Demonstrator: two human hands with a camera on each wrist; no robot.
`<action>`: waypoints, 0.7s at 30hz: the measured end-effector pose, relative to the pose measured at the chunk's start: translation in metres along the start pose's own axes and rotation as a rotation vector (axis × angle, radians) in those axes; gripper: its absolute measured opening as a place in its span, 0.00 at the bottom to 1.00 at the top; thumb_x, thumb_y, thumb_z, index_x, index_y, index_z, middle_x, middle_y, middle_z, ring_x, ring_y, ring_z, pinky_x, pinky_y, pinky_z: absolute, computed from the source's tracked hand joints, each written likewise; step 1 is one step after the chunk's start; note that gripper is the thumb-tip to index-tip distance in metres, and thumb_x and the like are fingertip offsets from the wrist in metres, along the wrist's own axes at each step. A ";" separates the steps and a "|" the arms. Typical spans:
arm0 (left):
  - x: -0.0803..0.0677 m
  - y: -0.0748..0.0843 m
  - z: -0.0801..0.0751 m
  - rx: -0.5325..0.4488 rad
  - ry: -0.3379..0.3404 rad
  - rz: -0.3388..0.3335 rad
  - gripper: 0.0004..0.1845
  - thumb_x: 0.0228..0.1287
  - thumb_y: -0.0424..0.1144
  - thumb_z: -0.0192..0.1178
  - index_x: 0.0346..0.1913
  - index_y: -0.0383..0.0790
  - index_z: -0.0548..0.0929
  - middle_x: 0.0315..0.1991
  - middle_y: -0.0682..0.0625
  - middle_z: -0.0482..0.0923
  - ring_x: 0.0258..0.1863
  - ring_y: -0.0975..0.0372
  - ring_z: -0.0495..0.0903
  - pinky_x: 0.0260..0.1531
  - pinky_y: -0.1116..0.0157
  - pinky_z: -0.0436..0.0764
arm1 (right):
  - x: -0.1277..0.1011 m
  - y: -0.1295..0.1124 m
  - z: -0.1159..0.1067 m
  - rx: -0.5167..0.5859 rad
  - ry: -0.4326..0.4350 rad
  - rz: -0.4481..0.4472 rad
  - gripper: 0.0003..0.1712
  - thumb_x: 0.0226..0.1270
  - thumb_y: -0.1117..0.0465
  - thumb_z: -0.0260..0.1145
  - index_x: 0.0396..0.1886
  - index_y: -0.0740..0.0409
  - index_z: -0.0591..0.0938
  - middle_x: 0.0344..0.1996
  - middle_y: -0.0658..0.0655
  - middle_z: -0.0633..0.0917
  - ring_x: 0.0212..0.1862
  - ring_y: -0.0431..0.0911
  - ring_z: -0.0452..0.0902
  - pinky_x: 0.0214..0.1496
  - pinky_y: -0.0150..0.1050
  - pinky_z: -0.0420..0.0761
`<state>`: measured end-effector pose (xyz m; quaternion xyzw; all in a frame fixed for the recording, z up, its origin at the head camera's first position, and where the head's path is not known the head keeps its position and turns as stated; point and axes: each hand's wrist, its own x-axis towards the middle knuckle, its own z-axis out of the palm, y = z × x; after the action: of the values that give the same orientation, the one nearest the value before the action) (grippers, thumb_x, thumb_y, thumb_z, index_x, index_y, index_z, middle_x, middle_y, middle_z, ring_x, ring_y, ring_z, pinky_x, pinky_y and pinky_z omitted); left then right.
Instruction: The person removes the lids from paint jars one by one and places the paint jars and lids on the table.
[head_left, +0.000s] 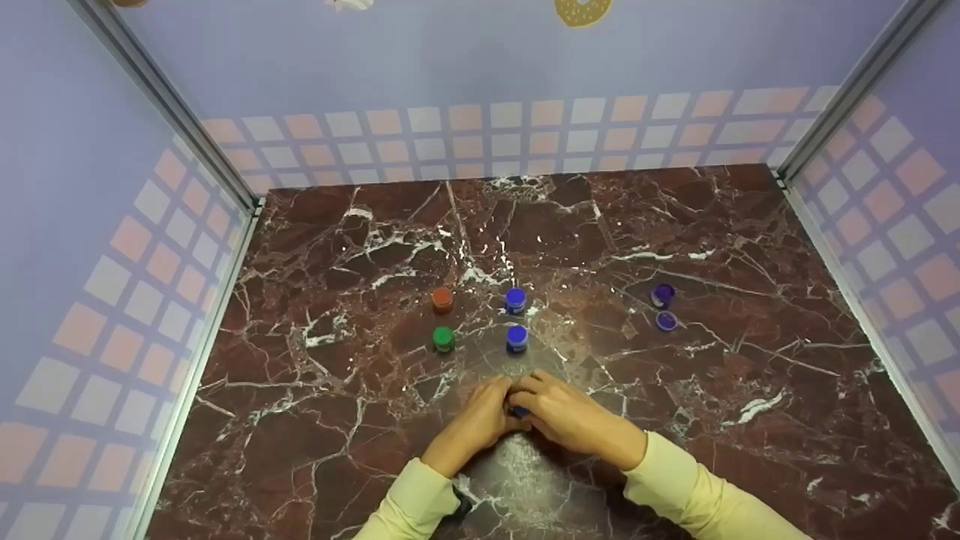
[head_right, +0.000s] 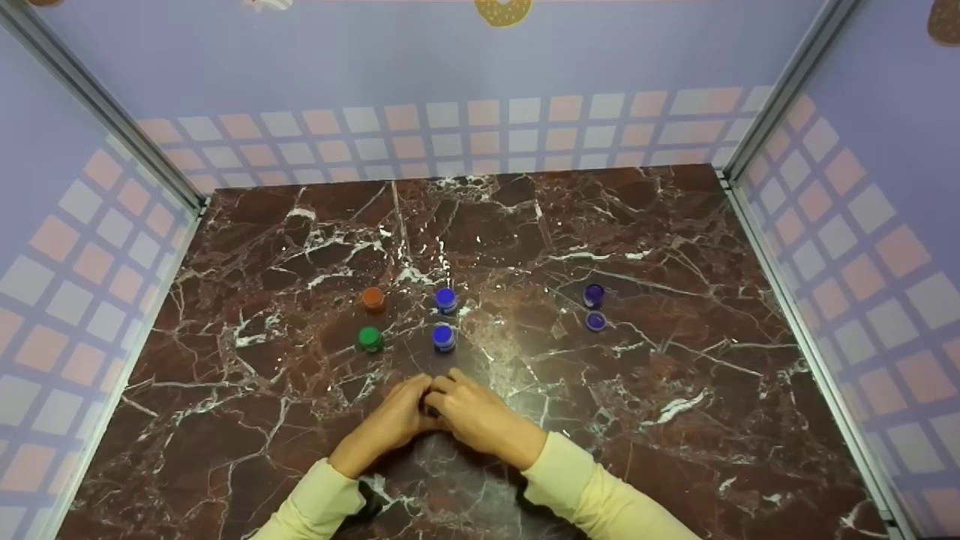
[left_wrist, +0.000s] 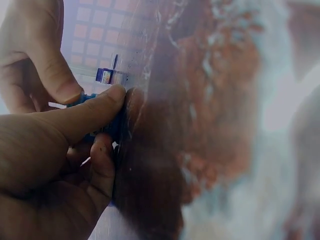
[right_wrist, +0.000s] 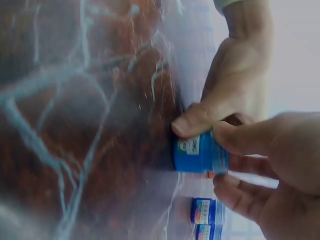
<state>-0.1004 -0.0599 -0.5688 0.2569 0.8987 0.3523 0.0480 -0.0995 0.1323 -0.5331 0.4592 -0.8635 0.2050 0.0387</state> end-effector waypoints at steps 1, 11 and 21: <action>0.000 0.000 0.000 0.000 0.000 0.002 0.22 0.51 0.42 0.80 0.42 0.38 0.80 0.39 0.48 0.81 0.42 0.53 0.81 0.47 0.53 0.78 | 0.000 0.001 -0.001 -0.007 -0.007 -0.022 0.18 0.56 0.69 0.75 0.49 0.59 0.87 0.48 0.55 0.85 0.50 0.49 0.77 0.55 0.41 0.81; 0.001 -0.001 0.002 0.020 0.023 0.010 0.22 0.48 0.42 0.82 0.34 0.40 0.76 0.33 0.49 0.78 0.37 0.53 0.80 0.41 0.55 0.79 | -0.002 0.007 0.004 -0.005 0.043 -0.136 0.18 0.53 0.75 0.71 0.44 0.58 0.88 0.47 0.52 0.88 0.48 0.48 0.78 0.56 0.41 0.79; 0.001 0.001 0.002 -0.015 0.005 -0.027 0.23 0.48 0.41 0.82 0.42 0.38 0.80 0.39 0.48 0.82 0.42 0.52 0.82 0.46 0.54 0.80 | -0.008 0.005 -0.003 0.139 0.200 0.105 0.13 0.61 0.70 0.72 0.46 0.61 0.87 0.47 0.57 0.86 0.49 0.50 0.83 0.55 0.44 0.83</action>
<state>-0.1001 -0.0576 -0.5691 0.2435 0.8995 0.3589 0.0522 -0.0992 0.1417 -0.5338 0.3924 -0.8618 0.3109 0.0818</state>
